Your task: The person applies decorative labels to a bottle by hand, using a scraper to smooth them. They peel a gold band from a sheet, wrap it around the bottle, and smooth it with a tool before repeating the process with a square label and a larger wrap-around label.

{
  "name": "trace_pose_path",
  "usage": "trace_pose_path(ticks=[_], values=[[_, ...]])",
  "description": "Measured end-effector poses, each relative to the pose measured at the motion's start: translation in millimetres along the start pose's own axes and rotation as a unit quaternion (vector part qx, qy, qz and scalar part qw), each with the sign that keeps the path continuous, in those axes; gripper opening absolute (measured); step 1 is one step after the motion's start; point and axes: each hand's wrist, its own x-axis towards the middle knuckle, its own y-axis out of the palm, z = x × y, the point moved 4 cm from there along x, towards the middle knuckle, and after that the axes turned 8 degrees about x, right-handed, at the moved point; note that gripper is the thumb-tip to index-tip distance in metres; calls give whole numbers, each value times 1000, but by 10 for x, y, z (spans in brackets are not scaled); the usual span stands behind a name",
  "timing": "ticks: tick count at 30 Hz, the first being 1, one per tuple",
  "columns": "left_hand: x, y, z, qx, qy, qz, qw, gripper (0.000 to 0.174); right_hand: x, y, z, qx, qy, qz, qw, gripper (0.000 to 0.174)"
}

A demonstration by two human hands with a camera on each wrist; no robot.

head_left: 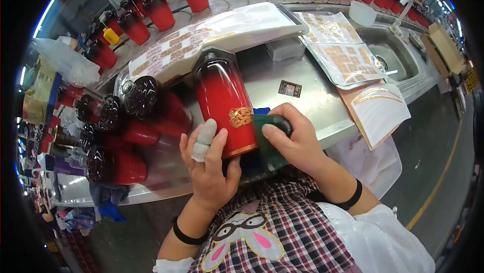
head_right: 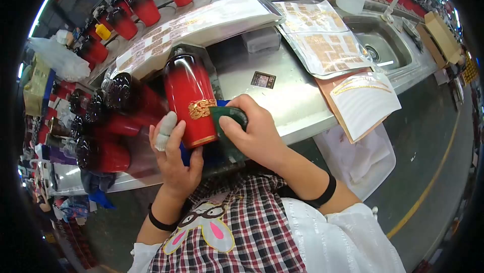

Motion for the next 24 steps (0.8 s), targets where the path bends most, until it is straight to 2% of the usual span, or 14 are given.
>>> trace_pose_path(ticks=[3,4,5,11,12,15,16,19,20,23,24], values=[[146,24,-104,44,12,43,998,69,-17,108,66,86,21,28,996,24],[146,42,-101,54,23,42,997,69,-9,138,84,25,-37,28,999,24],[149,74,-84,66,34,38,996,69,3,132,54,22,-31,26,999,24],[-93,99,101,-86,-65,-19,994,68,-13,86,48,34,25,45,998,23],[-14,38,39,-26,-70,8,997,70,-14,91,30,34,20,47,998,23],[194,17,-73,52,0,64,997,71,-26,129,-6,40,6,41,998,23],[149,59,-39,47,7,45,998,69,-29,122,-7,43,9,41,998,23],[-98,155,148,-108,-108,11,988,73,-26,88,-16,30,-3,37,999,23],[-184,193,208,-150,-124,27,981,76,-29,79,-2,29,3,38,999,23],[48,11,39,13,-72,21,997,78,-15,90,-13,26,5,43,999,23],[122,-7,-17,45,-28,22,998,79,-11,95,-25,27,2,41,999,23]])
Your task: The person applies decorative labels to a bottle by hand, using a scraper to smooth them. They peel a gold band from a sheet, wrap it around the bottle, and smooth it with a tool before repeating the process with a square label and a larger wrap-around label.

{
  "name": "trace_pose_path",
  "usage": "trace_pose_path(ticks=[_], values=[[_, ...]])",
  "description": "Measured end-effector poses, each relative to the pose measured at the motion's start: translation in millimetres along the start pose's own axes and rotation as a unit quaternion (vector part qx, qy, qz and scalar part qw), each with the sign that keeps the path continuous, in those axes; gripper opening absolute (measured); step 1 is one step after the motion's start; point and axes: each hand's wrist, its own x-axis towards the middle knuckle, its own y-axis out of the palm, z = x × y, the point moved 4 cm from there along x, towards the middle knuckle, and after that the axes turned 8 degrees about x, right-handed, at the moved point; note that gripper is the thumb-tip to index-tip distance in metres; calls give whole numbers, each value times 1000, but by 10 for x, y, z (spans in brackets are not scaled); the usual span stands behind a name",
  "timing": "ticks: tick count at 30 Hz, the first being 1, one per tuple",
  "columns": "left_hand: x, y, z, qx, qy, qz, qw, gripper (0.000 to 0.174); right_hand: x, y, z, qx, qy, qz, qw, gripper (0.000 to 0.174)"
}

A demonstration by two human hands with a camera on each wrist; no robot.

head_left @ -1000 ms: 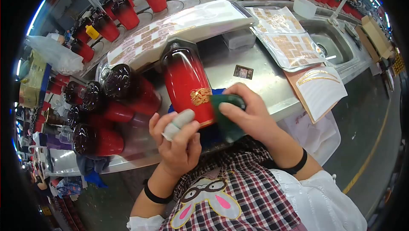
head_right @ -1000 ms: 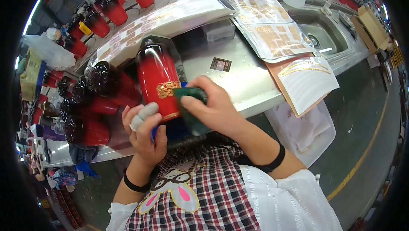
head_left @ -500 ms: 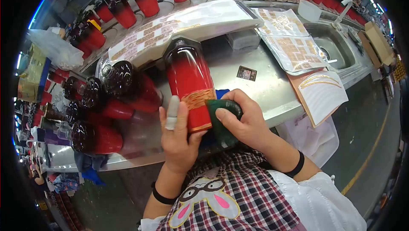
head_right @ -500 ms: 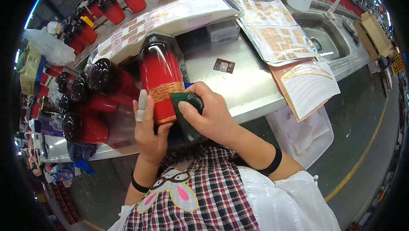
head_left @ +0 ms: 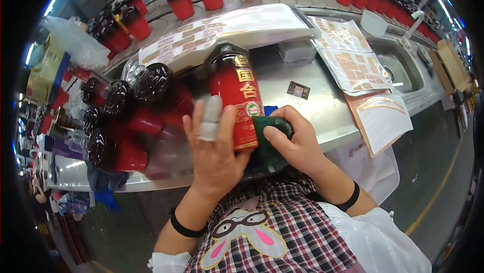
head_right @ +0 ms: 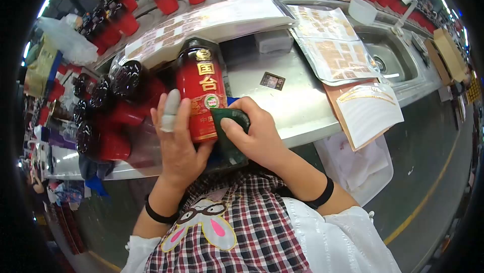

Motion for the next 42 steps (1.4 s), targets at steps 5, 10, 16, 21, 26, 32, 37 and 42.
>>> trace_pose_path(ticks=[5,10,16,21,26,32,37,42], values=[[-191,175,220,-100,-41,24,994,82,-10,-18,-18,20,18,9,1000,23],[-62,18,58,-30,-47,7,998,83,-6,-19,-9,8,9,16,1000,24],[-151,145,185,-87,-48,22,995,81,-6,-34,-9,5,15,20,1000,24],[-30,-32,54,-6,-39,22,999,81,-3,-23,-3,-2,13,24,1000,24],[-50,96,116,-27,-15,28,999,87,-14,-36,-20,2,13,30,999,23],[-54,40,112,-67,-57,45,995,93,3,-26,8,-9,10,33,999,23],[-58,147,163,-89,-33,34,995,93,4,-37,3,4,5,39,999,24],[-206,208,268,-182,-79,83,977,91,3,-47,-5,6,0,45,999,25]])
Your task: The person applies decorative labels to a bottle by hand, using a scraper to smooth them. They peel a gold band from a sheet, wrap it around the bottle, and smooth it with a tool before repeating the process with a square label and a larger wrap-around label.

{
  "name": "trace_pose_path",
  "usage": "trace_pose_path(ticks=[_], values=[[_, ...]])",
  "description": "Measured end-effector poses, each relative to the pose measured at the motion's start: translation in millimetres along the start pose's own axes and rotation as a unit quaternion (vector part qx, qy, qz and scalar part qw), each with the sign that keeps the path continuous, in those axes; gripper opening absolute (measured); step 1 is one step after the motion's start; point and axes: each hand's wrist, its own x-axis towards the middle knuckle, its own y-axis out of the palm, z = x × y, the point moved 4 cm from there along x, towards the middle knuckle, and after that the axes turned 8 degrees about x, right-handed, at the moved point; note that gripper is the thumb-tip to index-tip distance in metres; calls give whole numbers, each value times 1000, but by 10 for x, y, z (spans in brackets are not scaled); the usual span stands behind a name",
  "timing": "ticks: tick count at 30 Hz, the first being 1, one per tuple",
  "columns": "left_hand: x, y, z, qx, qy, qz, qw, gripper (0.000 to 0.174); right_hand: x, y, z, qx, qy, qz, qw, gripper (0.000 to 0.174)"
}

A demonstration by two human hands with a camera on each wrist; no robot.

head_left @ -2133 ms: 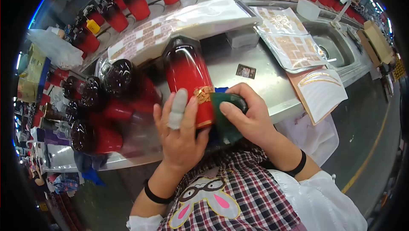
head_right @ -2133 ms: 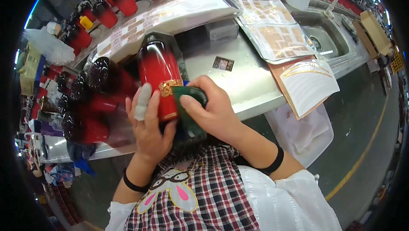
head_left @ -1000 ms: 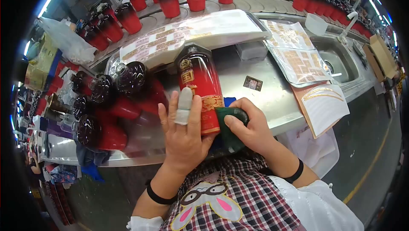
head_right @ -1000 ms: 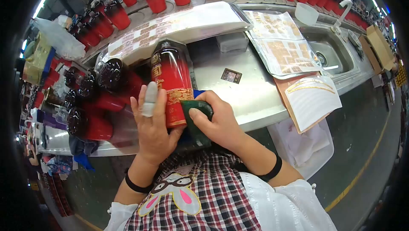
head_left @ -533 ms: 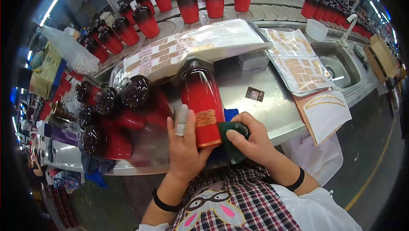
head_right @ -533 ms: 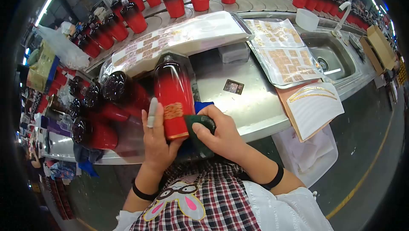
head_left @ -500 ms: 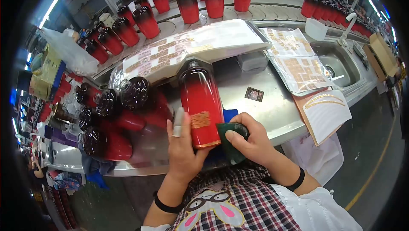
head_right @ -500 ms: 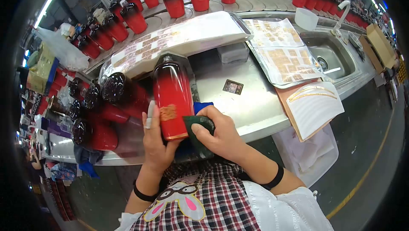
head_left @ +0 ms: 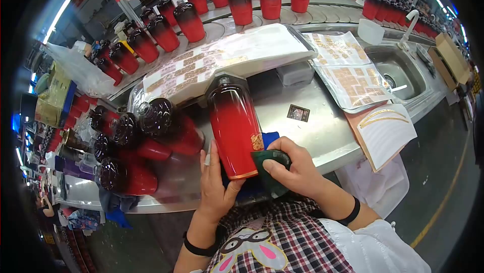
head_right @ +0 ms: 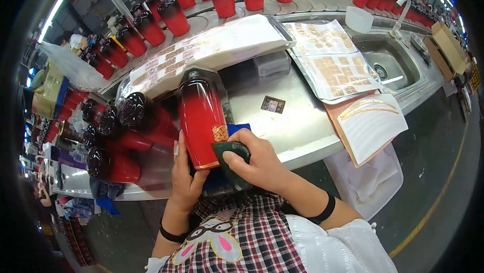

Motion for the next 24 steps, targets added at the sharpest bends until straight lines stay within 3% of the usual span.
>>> trace_pose_path(ticks=[2,6,9,10,13,15,18,20,24], values=[[-4,-18,-14,18,1,-12,1000,91,-2,-47,-32,8,-1,-7,1000,24],[11,-18,-37,34,11,-27,999,92,71,-252,67,-29,20,-108,994,19],[0,9,-30,36,14,-18,999,92,188,-105,222,-271,-222,-61,935,20],[4,10,-20,36,11,-15,999,92,157,24,291,-218,-244,-39,944,21],[-3,-30,-41,22,20,-23,999,93,100,29,400,-36,-214,105,970,17],[71,-116,-96,-9,45,-34,998,97,109,-160,294,-53,-149,36,987,19],[250,-168,-238,14,24,-1,1000,106,131,-290,67,68,13,-9,998,20],[290,-134,-280,79,36,21,996,115,164,-283,69,19,-45,19,999,20],[265,-107,-171,21,20,16,999,118,313,-206,200,-15,-118,89,989,20]])
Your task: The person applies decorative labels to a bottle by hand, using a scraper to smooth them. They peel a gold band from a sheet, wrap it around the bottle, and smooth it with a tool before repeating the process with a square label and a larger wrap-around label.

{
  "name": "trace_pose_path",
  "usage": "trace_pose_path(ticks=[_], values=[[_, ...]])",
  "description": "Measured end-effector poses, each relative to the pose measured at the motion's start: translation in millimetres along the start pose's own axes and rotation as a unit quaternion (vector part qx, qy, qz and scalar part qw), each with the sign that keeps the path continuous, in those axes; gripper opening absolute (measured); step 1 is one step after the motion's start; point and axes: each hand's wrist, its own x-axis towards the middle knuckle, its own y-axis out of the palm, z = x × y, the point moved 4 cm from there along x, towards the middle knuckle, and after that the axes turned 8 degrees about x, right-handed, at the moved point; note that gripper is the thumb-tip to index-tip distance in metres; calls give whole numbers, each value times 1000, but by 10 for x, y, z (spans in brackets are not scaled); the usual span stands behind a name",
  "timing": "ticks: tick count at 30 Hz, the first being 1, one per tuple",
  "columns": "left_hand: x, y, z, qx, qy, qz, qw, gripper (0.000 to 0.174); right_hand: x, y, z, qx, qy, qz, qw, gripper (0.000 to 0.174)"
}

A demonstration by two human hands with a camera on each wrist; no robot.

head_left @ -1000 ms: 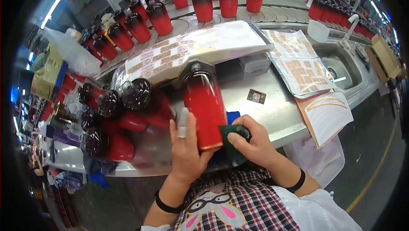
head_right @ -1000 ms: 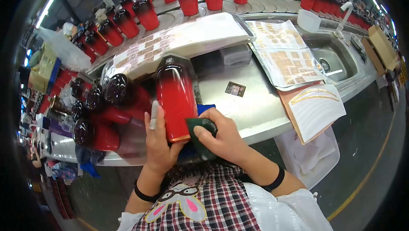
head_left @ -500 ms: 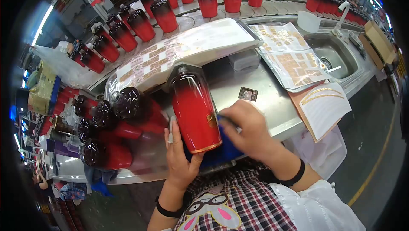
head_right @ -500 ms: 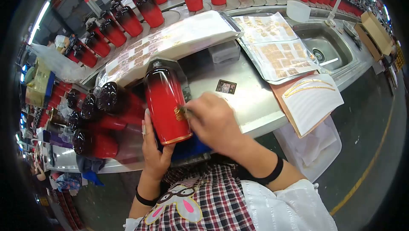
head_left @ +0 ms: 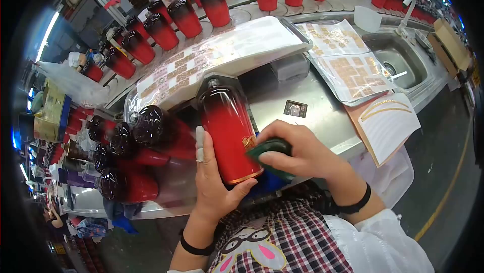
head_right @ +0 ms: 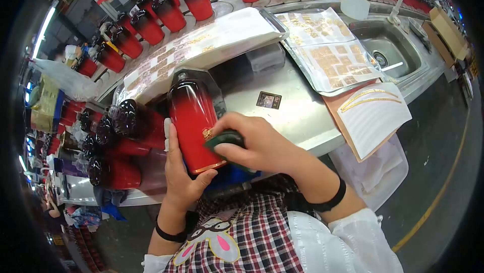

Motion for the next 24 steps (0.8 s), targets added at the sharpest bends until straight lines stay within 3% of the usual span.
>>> trace_pose_path(ticks=[3,4,6,7,9,10,13,15,17,18,21,22,23,24], values=[[-37,54,100,-71,-17,0,997,119,268,-25,-63,-91,-45,-30,994,19],[-46,52,107,-87,-24,-15,996,115,323,-100,-14,-171,-92,-102,976,18],[-74,59,96,-121,-39,-45,991,107,283,-203,76,-95,1,-97,991,21],[-63,16,16,-32,18,-33,999,99,212,-215,93,-21,69,-87,994,22],[-47,-137,-234,142,132,-3,981,86,69,-234,-46,2,66,-115,991,24],[35,-136,-384,178,168,12,970,67,4,-232,-124,12,66,-126,990,25],[152,-122,-445,217,200,17,955,64,-107,-247,-242,13,83,-156,984,25],[176,-199,-311,155,165,-20,974,68,-118,-241,-237,38,113,-164,979,24],[201,-202,-134,67,74,-70,993,75,-125,-207,-227,20,122,-161,979,24],[180,-167,-84,79,49,-56,994,89,-122,-176,-168,-32,71,-155,985,24],[72,-64,-104,56,2,-36,998,102,-114,-54,-11,-152,-55,-121,979,26],[29,-70,-148,74,-4,9,997,112,-107,-27,22,-167,-80,-110,976,28],[4,-57,-160,91,0,11,996,111,-103,-5,42,-183,-106,-100,972,30],[-19,-40,-168,107,4,14,994,111,-108,16,47,-217,-140,-98,961,43]])
